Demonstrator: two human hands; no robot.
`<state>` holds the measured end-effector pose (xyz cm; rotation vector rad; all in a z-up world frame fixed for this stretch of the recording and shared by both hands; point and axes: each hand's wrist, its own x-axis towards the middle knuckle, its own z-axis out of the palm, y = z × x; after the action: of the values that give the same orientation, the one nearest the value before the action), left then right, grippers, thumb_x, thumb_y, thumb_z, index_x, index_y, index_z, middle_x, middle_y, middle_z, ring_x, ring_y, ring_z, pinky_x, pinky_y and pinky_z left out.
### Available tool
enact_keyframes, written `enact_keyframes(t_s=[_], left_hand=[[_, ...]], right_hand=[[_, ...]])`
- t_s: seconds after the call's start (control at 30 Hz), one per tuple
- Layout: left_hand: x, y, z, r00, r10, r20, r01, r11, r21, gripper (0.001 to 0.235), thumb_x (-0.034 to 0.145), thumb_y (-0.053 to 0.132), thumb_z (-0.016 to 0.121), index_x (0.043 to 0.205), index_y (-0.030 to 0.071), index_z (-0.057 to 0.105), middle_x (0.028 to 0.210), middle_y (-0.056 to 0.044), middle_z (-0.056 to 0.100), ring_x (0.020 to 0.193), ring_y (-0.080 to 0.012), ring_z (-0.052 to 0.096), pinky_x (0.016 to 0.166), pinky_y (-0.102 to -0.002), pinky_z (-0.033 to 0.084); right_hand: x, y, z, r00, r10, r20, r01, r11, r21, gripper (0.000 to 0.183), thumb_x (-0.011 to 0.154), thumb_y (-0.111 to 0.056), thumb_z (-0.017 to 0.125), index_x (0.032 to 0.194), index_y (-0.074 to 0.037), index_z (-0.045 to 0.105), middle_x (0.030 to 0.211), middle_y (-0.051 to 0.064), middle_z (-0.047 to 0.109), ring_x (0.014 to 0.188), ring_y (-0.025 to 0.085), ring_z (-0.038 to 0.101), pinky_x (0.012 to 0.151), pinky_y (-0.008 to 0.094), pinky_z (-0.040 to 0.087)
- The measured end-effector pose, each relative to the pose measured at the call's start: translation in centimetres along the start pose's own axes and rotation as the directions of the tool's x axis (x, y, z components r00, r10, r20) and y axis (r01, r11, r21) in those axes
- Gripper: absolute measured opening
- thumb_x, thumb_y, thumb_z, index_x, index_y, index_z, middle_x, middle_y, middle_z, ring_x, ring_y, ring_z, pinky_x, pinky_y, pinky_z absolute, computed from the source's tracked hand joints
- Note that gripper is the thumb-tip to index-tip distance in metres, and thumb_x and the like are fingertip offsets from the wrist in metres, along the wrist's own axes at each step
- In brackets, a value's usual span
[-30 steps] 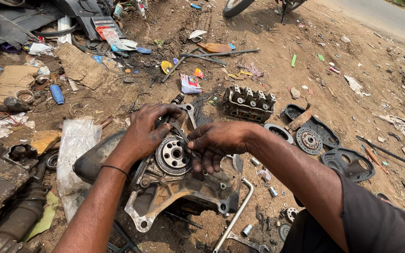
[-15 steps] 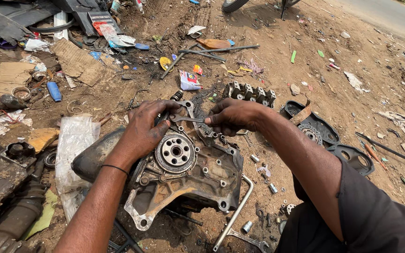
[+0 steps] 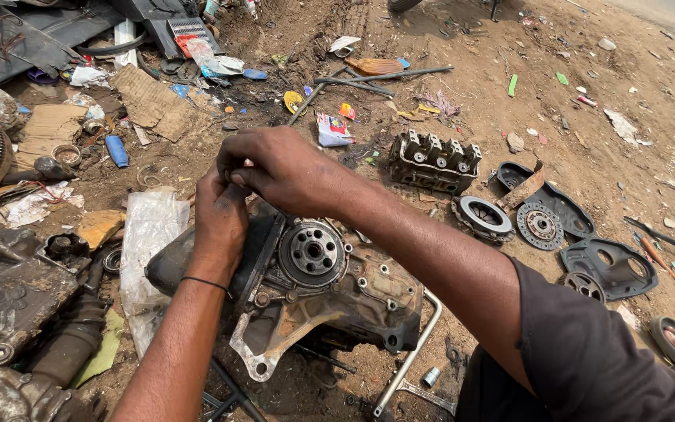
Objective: The person is repairing a motorcycle engine on the ground. They use a wrench to tighten bolts and adjust various components of the engine.
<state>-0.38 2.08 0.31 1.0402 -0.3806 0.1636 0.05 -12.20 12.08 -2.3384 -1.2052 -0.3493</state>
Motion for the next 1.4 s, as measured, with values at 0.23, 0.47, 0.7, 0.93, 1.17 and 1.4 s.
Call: enact_keyframes(t_s=[0.23, 0.47, 0.7, 0.93, 1.17, 1.4], left_hand=[[-0.5, 2.9, 2.2, 0.967, 0.104, 0.232, -0.222, 0.792, 0.568, 0.024, 0.085, 0.005, 0.073, 0.11, 0.006, 0.074, 0.109, -0.006, 0.069, 0.102, -0.0205, 0.066, 0.089, -0.035, 0.053], [1.0, 4.1, 5.8, 0.906, -0.125, 0.405, -0.358, 0.285, 0.889, 0.013, 0.085, 0.007, 0.072, 0.095, 0.01, 0.08, 0.096, -0.011, 0.067, 0.098, -0.0317, 0.067, 0.09, -0.048, 0.052], [1.4, 3.0, 6.2, 0.906, -0.075, 0.416, -0.395, 0.204, 0.896, 0.007, 0.084, 0.005, 0.072, 0.09, 0.001, 0.073, 0.098, -0.015, 0.066, 0.096, -0.0355, 0.067, 0.087, -0.048, 0.054], [0.5, 2.3, 6.2, 0.91, -0.129, 0.394, -0.36, 0.227, 0.905, 0.026, 0.087, 0.02, 0.078, 0.098, -0.001, 0.068, 0.1, -0.018, 0.063, 0.1, -0.0393, 0.062, 0.087, -0.051, 0.051], [1.8, 3.7, 6.5, 0.884, -0.154, 0.442, -0.387, 0.288, 0.876, 0.018, 0.083, 0.008, 0.072, 0.1, 0.005, 0.073, 0.103, -0.016, 0.063, 0.102, -0.0367, 0.064, 0.089, -0.048, 0.052], [2.9, 2.6, 6.1, 0.881, -0.222, 0.417, -0.359, 0.261, 0.896, 0.022, 0.085, 0.018, 0.075, 0.094, 0.0, 0.067, 0.1, -0.016, 0.063, 0.099, -0.0374, 0.064, 0.089, -0.049, 0.051]], right_hand=[[-4.7, -0.4, -8.3, 0.793, 0.6, 0.106, -0.608, 0.791, 0.068, 0.015, 0.106, -0.019, 0.053, 0.112, -0.006, 0.057, 0.084, 0.004, 0.067, 0.066, 0.015, 0.066, 0.057, 0.034, 0.059], [-10.9, 6.1, -14.2, 0.62, 0.784, 0.024, -0.766, 0.599, 0.234, 0.015, 0.103, -0.016, 0.057, 0.11, -0.003, 0.061, 0.085, 0.004, 0.066, 0.067, 0.01, 0.063, 0.058, 0.029, 0.055], [-11.8, 6.7, -13.1, 0.665, 0.741, 0.094, -0.747, 0.663, 0.056, 0.019, 0.101, -0.018, 0.063, 0.111, -0.002, 0.065, 0.09, 0.006, 0.071, 0.077, 0.012, 0.065, 0.072, 0.032, 0.057], [-11.9, 4.5, -12.9, 0.615, 0.78, 0.115, -0.788, 0.613, 0.054, 0.02, 0.102, -0.02, 0.058, 0.114, -0.005, 0.064, 0.089, 0.006, 0.07, 0.072, 0.012, 0.066, 0.066, 0.032, 0.058], [-11.4, 4.5, -15.0, 0.705, 0.706, 0.075, -0.708, 0.706, 0.019, 0.017, 0.1, -0.014, 0.063, 0.113, -0.003, 0.065, 0.087, 0.006, 0.071, 0.072, 0.012, 0.067, 0.066, 0.032, 0.057], [-12.5, 6.0, -14.4, 0.678, 0.72, 0.144, -0.734, 0.675, 0.079, 0.016, 0.099, -0.013, 0.06, 0.11, -0.002, 0.064, 0.083, 0.007, 0.071, 0.065, 0.012, 0.068, 0.061, 0.034, 0.059]])
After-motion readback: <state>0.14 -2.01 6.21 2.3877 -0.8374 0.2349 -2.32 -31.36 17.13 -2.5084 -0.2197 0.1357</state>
